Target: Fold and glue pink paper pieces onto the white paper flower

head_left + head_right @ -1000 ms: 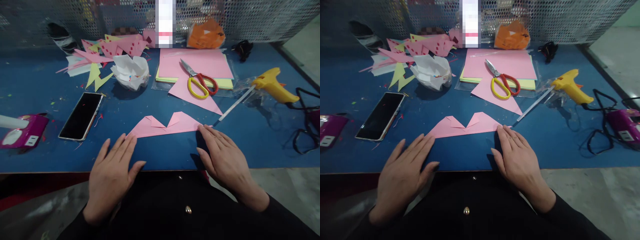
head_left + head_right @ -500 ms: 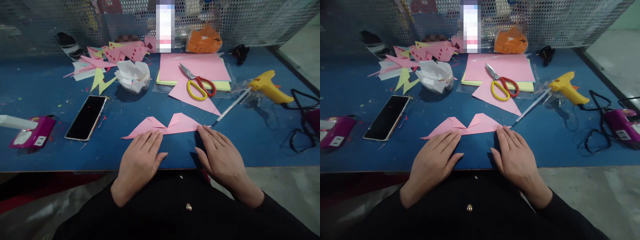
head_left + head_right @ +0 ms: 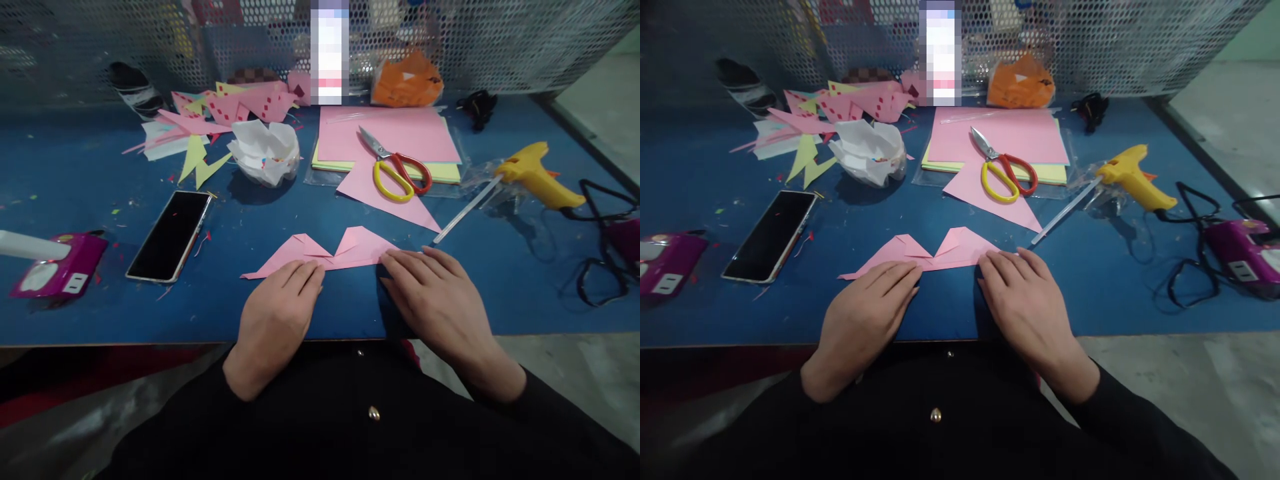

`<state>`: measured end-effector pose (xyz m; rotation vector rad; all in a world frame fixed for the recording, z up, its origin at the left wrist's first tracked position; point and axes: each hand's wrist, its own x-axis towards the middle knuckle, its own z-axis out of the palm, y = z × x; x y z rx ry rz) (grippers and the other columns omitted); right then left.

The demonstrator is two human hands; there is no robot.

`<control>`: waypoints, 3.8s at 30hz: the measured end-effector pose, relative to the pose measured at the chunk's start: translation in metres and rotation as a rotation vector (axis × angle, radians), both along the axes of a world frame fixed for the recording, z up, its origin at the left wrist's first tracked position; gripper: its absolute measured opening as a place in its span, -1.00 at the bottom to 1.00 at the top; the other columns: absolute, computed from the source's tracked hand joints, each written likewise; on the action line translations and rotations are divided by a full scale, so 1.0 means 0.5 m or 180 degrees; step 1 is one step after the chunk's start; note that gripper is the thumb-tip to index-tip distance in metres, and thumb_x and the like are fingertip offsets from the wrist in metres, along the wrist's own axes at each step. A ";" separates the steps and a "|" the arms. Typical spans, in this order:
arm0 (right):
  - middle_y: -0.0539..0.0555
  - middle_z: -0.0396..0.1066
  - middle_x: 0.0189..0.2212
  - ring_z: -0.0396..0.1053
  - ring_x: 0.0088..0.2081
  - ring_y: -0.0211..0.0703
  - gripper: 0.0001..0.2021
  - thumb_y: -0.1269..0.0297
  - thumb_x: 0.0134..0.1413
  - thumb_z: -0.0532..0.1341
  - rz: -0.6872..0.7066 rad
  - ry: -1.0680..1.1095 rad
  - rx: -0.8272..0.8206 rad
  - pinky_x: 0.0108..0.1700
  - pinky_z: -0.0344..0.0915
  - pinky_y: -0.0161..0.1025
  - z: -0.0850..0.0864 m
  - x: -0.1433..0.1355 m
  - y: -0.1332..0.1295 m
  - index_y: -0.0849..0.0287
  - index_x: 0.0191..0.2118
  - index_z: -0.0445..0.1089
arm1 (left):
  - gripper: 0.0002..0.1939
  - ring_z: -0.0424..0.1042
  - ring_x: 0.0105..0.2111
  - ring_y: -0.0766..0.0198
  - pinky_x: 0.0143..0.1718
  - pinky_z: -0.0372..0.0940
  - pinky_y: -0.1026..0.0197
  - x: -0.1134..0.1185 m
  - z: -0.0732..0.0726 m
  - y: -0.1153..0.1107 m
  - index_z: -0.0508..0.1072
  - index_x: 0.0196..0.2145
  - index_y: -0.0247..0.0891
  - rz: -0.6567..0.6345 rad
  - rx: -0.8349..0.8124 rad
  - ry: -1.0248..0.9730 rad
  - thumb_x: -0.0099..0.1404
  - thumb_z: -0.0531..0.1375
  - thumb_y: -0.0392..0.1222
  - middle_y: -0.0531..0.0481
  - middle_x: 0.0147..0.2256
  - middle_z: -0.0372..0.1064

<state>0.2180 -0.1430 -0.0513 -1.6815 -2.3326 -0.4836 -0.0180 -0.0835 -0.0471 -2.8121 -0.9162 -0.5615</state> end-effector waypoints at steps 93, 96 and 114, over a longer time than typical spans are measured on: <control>0.00 0.44 -0.37 0.36 -0.28 -0.08 -0.91 0.33 0.20 0.25 -0.0477 0.1853 -0.0717 -0.17 0.07 -0.14 -0.005 -0.100 0.063 0.12 -0.36 0.41 | -0.81 0.38 -0.34 0.15 -0.23 0.10 0.02 0.038 -0.004 0.019 0.46 -0.40 -0.19 0.0813 -0.0821 -0.0530 0.40 0.18 -0.20 0.04 -0.40 0.44; 0.01 0.44 -0.37 0.36 -0.28 -0.07 -0.92 0.34 0.20 0.25 -0.0493 0.1819 -0.0715 -0.16 0.08 -0.14 -0.005 -0.100 0.064 0.12 -0.35 0.41 | -0.82 0.36 -0.35 0.14 -0.22 0.10 0.01 0.039 -0.005 0.016 0.44 -0.41 -0.19 0.0811 -0.0587 -0.0495 0.38 0.19 -0.20 0.04 -0.40 0.43; -0.01 0.50 -0.33 0.41 -0.25 -0.09 -0.89 0.32 0.22 0.23 -0.0495 0.1728 -0.0751 -0.07 0.07 -0.11 0.000 -0.087 0.061 0.11 -0.34 0.47 | -0.70 0.45 -0.20 0.11 -0.16 0.18 0.03 0.025 0.004 -0.015 0.52 -0.07 -0.41 -0.0086 0.0205 0.0066 0.42 0.15 -0.12 -0.10 -0.18 0.56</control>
